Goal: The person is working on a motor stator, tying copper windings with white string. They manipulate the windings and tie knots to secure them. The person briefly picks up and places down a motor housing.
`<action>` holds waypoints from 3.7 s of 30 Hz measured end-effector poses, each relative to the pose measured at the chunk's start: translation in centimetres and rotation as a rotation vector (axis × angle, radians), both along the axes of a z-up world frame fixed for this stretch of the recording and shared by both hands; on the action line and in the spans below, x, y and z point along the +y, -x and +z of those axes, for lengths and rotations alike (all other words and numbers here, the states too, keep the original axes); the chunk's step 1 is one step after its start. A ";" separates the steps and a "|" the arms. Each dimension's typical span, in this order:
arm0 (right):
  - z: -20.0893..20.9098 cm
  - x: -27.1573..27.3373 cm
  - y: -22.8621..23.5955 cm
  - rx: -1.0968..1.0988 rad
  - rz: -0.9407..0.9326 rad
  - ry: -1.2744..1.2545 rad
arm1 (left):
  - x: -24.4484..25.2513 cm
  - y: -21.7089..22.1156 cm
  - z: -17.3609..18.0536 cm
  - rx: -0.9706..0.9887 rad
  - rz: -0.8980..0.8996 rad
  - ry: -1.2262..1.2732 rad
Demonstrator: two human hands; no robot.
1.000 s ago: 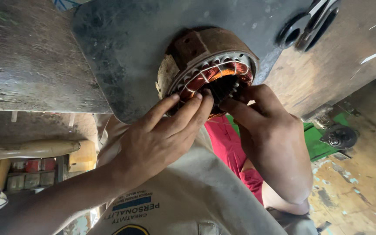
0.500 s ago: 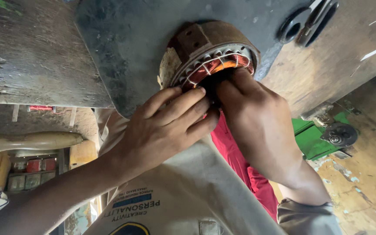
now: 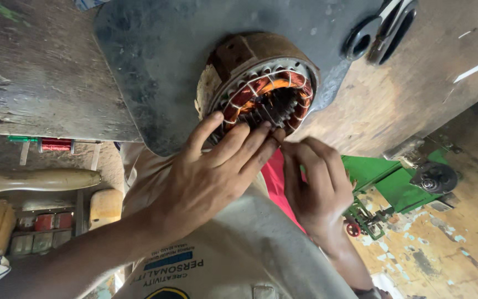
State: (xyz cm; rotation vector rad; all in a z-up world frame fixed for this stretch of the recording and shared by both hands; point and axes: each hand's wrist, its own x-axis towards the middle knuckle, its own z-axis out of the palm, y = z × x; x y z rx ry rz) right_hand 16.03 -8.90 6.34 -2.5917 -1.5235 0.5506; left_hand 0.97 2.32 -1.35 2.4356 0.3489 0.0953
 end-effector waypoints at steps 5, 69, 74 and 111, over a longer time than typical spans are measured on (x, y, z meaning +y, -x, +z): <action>1.6 0.4 -0.3 -0.018 -0.113 -0.023 | -1.1 0.3 -0.8 -0.003 0.011 -0.050; -3.8 -5.5 6.7 0.755 -1.025 -0.620 | -0.9 0.4 -2.4 -0.249 -0.104 0.170; -4.3 -5.5 6.1 0.870 -1.134 -0.577 | -0.9 0.3 -2.4 -0.231 -0.108 0.165; -6.2 -8.8 2.0 1.099 -1.010 -0.520 | -2.3 0.3 -1.8 -0.269 -0.053 0.089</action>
